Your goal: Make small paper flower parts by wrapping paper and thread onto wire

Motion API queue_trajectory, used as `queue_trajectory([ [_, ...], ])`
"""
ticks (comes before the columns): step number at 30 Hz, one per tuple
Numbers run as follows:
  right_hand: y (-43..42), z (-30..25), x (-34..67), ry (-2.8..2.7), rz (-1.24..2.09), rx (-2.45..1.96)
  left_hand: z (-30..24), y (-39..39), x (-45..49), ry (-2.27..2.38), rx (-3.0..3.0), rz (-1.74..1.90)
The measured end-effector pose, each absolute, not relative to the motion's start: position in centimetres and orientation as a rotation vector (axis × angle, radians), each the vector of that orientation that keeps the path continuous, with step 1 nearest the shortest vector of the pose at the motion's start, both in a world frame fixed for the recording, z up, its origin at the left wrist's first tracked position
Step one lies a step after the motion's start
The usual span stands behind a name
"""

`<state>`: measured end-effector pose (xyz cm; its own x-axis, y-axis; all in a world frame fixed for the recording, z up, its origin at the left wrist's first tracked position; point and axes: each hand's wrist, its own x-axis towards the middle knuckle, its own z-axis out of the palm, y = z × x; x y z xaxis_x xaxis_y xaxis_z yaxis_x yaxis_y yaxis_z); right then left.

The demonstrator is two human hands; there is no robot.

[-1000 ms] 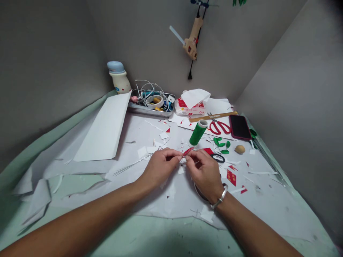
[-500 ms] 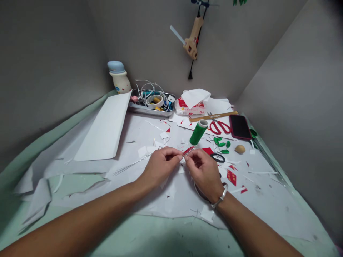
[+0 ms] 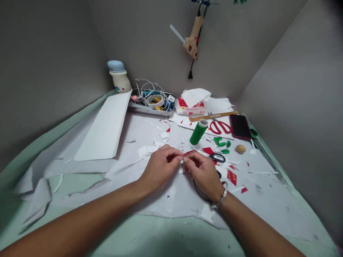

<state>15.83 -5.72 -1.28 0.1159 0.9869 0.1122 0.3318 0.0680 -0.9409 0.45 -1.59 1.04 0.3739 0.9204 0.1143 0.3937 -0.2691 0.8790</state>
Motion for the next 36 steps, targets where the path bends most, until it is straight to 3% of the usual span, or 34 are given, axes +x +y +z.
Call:
queue_trajectory([
  [36, -5.59, -1.03, 15.7, -1.246, 1.013, -1.367, 1.52, -1.64, 0.69, 1.132, 1.755, 0.833],
])
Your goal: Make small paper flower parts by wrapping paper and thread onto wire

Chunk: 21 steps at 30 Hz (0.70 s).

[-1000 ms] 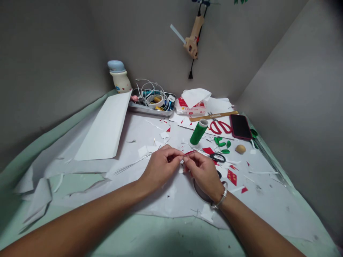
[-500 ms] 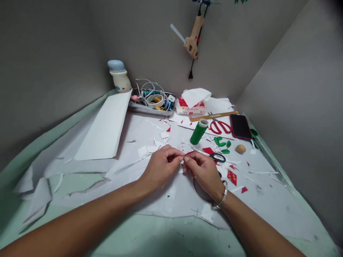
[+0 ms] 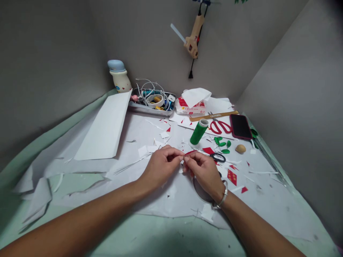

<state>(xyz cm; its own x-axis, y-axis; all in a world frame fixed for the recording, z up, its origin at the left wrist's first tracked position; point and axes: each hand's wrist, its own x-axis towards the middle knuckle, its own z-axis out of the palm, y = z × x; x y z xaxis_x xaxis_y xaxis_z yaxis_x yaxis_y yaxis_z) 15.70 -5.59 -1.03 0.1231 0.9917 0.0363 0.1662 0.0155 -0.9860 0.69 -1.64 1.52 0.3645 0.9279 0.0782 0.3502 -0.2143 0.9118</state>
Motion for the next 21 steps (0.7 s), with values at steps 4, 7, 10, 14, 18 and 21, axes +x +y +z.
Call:
queue_trajectory([
  [4, -5.55, -1.07, 15.75, -1.257, 0.999, -1.386, 1.47, -1.62, 0.62, 1.132, 1.766, 0.821],
  [7, -5.56, -1.01, 15.74, -1.257, 1.0, -1.397, 1.27, -1.58, 0.54, 1.122, 1.784, 0.82],
  [10, -5.59, -0.94, 15.72, -1.247, 1.002, -1.404, 1.22, -1.57, 0.54, 1.129, 1.784, 0.825],
  [14, -5.63, -0.98, 15.78, -1.271, 0.984, -1.391, 1.49, -1.62, 0.64, 1.124, 1.717, 0.836],
  [18, -5.7, -1.2, 15.93, -1.32, 0.883, -1.409, 1.56, -1.59, 0.71, 1.116, 1.553, 0.816],
  [21, -5.81, -1.43, 15.97, -1.343, 0.769, -1.407, 1.37, -1.54, 0.7, 1.135, 1.49, 0.808],
])
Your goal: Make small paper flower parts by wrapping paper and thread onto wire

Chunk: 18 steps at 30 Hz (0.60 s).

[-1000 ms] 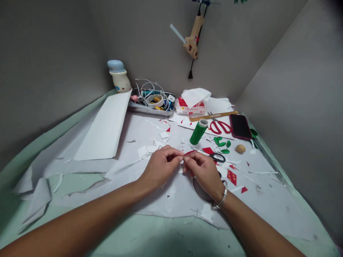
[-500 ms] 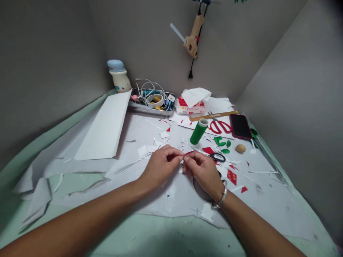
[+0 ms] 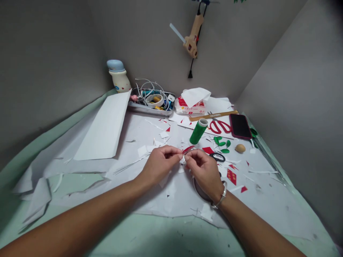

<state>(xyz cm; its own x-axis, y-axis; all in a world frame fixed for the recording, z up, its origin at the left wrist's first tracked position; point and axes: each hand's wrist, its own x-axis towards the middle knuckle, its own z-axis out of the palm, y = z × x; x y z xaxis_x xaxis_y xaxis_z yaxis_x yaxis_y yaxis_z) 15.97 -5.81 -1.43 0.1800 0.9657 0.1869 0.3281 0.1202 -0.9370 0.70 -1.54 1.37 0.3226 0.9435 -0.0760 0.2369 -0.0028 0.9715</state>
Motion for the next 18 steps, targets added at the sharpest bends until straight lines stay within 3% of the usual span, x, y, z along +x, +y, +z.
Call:
queue_trajectory([
  [5, -5.9, -1.68, 15.85, -1.36, 0.637, -1.413, 1.33, -1.56, 0.73, 1.144, 1.54, 0.833],
  [18, -5.91, -1.45, 15.48, -1.336, 0.684, -1.517, 1.12, -1.6, 0.76, 1.157, 1.74, 0.857],
])
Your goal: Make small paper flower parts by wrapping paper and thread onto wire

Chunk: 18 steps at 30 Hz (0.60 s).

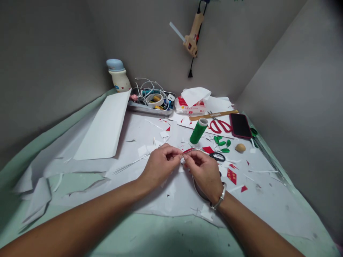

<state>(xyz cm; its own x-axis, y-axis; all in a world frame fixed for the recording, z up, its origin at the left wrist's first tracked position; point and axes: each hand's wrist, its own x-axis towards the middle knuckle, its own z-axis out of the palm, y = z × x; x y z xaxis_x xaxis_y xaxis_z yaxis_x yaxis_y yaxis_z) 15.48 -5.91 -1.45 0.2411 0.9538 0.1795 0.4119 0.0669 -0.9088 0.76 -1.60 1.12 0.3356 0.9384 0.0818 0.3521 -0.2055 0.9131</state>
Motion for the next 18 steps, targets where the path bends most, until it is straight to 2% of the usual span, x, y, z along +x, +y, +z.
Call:
queue_trajectory([
  [9, -5.99, -1.32, 15.43, -1.317, 0.708, -1.532, 0.98, -1.61, 0.63, 1.145, 1.806, 0.865],
  [18, -5.86, -1.32, 15.38, -1.228, 0.868, -1.478, 0.9, -1.62, 0.58, 1.136, 1.807, 0.853],
])
